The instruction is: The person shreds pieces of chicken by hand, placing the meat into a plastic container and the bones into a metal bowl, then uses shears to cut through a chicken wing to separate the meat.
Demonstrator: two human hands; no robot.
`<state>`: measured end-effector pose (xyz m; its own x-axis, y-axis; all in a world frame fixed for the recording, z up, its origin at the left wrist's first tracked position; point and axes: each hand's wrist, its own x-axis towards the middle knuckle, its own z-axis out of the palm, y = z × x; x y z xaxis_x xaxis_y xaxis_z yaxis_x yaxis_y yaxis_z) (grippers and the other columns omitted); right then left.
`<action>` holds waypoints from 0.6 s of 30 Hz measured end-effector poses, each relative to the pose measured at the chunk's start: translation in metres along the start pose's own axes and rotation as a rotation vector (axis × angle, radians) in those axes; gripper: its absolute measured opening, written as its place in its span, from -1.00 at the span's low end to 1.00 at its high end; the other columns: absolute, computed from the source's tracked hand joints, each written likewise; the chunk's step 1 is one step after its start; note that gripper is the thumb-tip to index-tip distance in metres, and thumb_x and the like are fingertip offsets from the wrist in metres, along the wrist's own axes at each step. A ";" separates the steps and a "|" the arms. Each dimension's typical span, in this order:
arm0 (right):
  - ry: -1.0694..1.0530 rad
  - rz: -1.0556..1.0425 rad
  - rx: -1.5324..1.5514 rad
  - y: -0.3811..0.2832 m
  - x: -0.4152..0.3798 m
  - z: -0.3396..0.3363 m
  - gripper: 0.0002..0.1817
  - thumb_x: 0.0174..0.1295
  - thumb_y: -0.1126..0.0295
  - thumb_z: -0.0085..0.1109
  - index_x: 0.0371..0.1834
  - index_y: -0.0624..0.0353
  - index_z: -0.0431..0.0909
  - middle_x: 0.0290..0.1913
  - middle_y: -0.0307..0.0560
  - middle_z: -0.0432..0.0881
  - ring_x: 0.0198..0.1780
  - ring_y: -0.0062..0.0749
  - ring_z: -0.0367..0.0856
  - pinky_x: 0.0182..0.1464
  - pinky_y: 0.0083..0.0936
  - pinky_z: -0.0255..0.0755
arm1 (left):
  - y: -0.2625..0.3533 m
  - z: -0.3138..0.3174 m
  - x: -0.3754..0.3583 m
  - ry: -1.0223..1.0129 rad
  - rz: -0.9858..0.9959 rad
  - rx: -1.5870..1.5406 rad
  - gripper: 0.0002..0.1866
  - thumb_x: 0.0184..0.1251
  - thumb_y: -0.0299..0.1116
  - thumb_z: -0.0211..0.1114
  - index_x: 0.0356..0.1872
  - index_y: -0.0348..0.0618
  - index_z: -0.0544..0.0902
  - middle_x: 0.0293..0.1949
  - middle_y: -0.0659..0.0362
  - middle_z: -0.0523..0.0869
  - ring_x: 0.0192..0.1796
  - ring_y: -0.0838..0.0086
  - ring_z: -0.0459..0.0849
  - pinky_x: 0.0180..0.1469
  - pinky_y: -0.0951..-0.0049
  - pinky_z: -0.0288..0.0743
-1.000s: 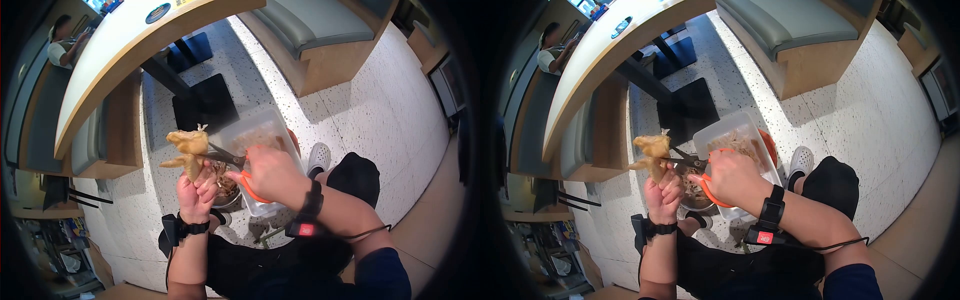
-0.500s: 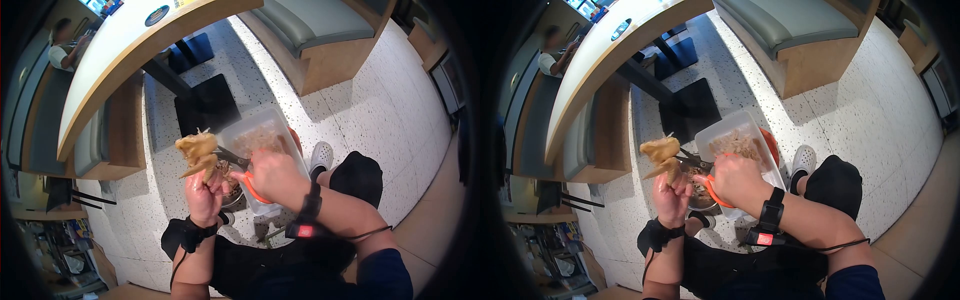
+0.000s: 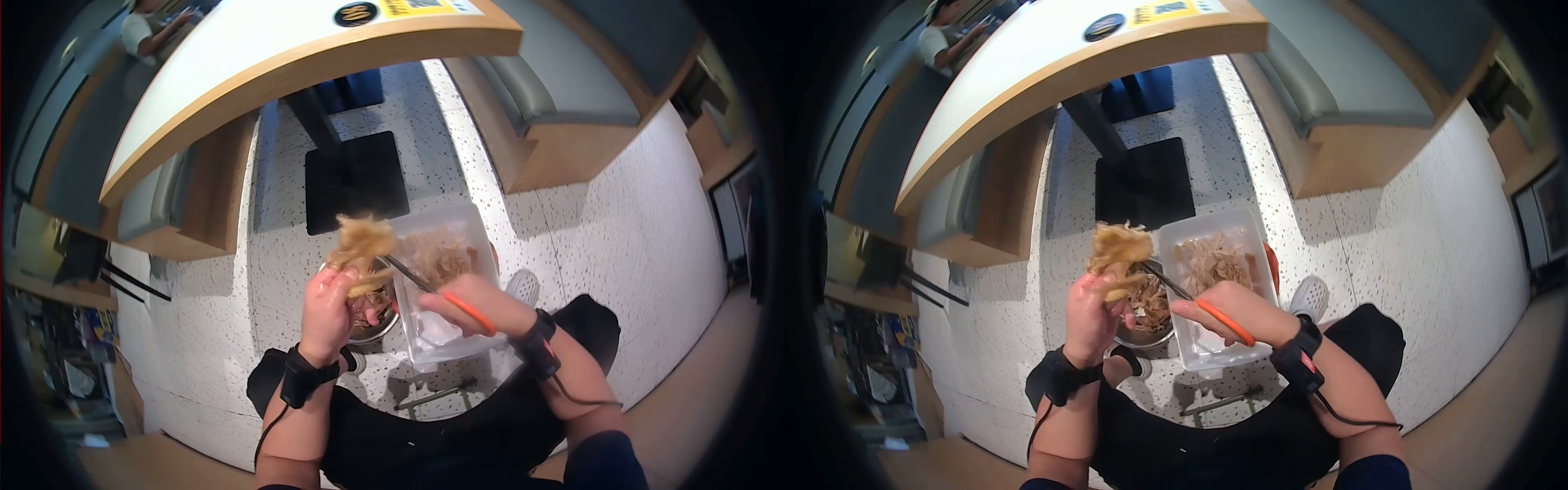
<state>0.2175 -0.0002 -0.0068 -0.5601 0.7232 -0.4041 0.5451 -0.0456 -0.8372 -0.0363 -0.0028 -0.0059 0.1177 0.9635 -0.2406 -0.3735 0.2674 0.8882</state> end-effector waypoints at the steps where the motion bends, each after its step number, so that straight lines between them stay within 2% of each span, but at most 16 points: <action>1: -0.018 -0.003 -0.027 0.005 -0.003 0.000 -0.20 0.53 -0.30 -0.04 -0.62 0.24 0.56 -0.66 0.13 0.54 -0.49 0.14 0.65 -0.30 -0.17 0.58 | -0.002 -0.002 -0.001 0.017 0.018 -0.022 -0.71 0.62 -0.37 0.09 0.06 -0.42 0.63 -0.50 0.26 0.58 -0.56 0.63 0.49 -0.51 0.45 0.58; 3: 0.137 -0.066 -0.246 0.015 -0.007 0.003 -0.25 0.53 -0.25 0.02 -0.51 0.29 0.58 -0.56 0.22 0.61 -0.37 0.23 0.68 -0.20 -0.12 0.57 | -0.005 -0.008 -0.003 0.117 0.126 0.375 -0.71 0.61 -0.43 0.05 0.13 -0.40 0.61 -0.29 0.18 0.72 -0.49 0.58 0.63 -0.45 0.53 0.66; 4: 0.140 0.029 -0.262 0.012 -0.012 0.001 -0.30 0.50 -0.22 0.09 -0.41 0.32 0.61 -0.44 0.29 0.66 -0.29 0.28 0.68 -0.14 -0.04 0.56 | -0.007 -0.015 -0.002 0.196 0.219 0.581 -0.72 0.53 -0.46 0.10 0.10 -0.36 0.65 -0.24 0.02 0.80 -0.42 0.34 0.75 -0.39 0.41 0.64; 5: 0.125 0.022 -0.279 0.014 -0.014 0.001 -0.30 0.50 -0.22 0.09 -0.41 0.32 0.61 -0.44 0.29 0.66 -0.29 0.28 0.68 -0.14 -0.04 0.56 | -0.007 -0.019 -0.002 0.216 0.225 0.568 -0.72 0.53 -0.46 0.10 0.10 -0.36 0.65 -0.24 0.02 0.80 -0.42 0.34 0.75 -0.39 0.41 0.64; 7: 0.209 0.051 -0.323 0.012 -0.015 0.003 -0.31 0.49 -0.21 0.12 -0.38 0.35 0.62 -0.39 0.33 0.68 -0.26 0.30 0.69 -0.12 -0.02 0.55 | -0.001 -0.021 0.001 0.301 0.539 1.117 -0.74 0.39 -0.49 0.19 0.01 -0.33 0.70 -0.38 -0.08 0.77 -0.36 0.08 0.77 -0.28 0.20 0.64; 8: 0.182 0.093 -0.318 0.010 -0.017 0.002 -0.32 0.48 -0.19 0.14 -0.40 0.36 0.62 -0.37 0.34 0.68 -0.25 0.30 0.69 -0.12 -0.01 0.55 | -0.001 -0.017 -0.001 0.328 0.539 1.136 -0.79 0.32 -0.48 0.23 -0.08 -0.31 0.70 -0.36 -0.15 0.72 -0.32 -0.10 0.71 -0.21 0.08 0.62; 9: 0.175 0.091 -0.322 0.002 -0.020 0.002 -0.32 0.48 -0.19 0.14 -0.40 0.36 0.62 -0.37 0.34 0.68 -0.25 0.30 0.69 -0.12 -0.01 0.55 | -0.004 -0.018 -0.001 0.335 0.536 1.133 -0.79 0.32 -0.48 0.23 -0.08 -0.31 0.70 -0.36 -0.15 0.72 -0.32 -0.10 0.71 -0.21 0.08 0.62; 12: 0.191 0.070 -0.399 -0.016 -0.025 0.007 -0.34 0.47 -0.17 0.16 -0.39 0.35 0.61 -0.38 0.35 0.68 -0.25 0.30 0.69 -0.12 -0.01 0.55 | -0.014 -0.019 0.004 0.308 0.630 1.312 -0.89 0.29 -0.43 0.33 -0.27 -0.25 0.63 -0.39 -0.08 0.70 -0.36 -0.03 0.71 -0.26 0.02 0.59; 15: 0.330 0.063 -0.352 -0.025 -0.019 0.016 -0.36 0.44 -0.17 0.22 -0.40 0.33 0.55 -0.43 0.31 0.65 -0.31 0.29 0.67 -0.17 -0.03 0.54 | -0.013 -0.017 0.004 0.234 0.690 1.462 -0.89 0.29 -0.42 0.34 -0.28 -0.23 0.62 -0.41 -0.04 0.67 -0.37 0.03 0.70 -0.29 0.08 0.59; 17: 0.579 -0.018 -0.117 -0.015 -0.007 0.027 -0.36 0.41 -0.16 0.26 -0.41 0.32 0.48 -0.49 0.26 0.61 -0.36 0.28 0.62 -0.22 -0.04 0.51 | -0.014 -0.011 0.001 0.199 0.748 1.502 -0.89 0.25 -0.44 0.37 -0.31 -0.21 0.61 -0.45 0.00 0.62 -0.40 0.05 0.66 -0.32 0.10 0.56; 18: 0.618 -0.011 -0.112 -0.014 -0.002 0.029 -0.34 0.38 -0.19 0.31 -0.43 0.31 0.45 -0.50 0.22 0.59 -0.38 0.21 0.61 -0.24 -0.06 0.49 | -0.015 -0.007 -0.001 0.171 0.806 1.542 -0.87 0.22 -0.46 0.41 -0.35 -0.18 0.59 -0.48 0.04 0.57 -0.43 0.08 0.63 -0.35 0.13 0.54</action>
<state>0.1924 -0.0207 -0.0047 -0.1202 0.9896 -0.0794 0.6219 0.0127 -0.7830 -0.0367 -0.0073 -0.0219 0.2317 0.8544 0.4651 0.8678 -0.3976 0.2981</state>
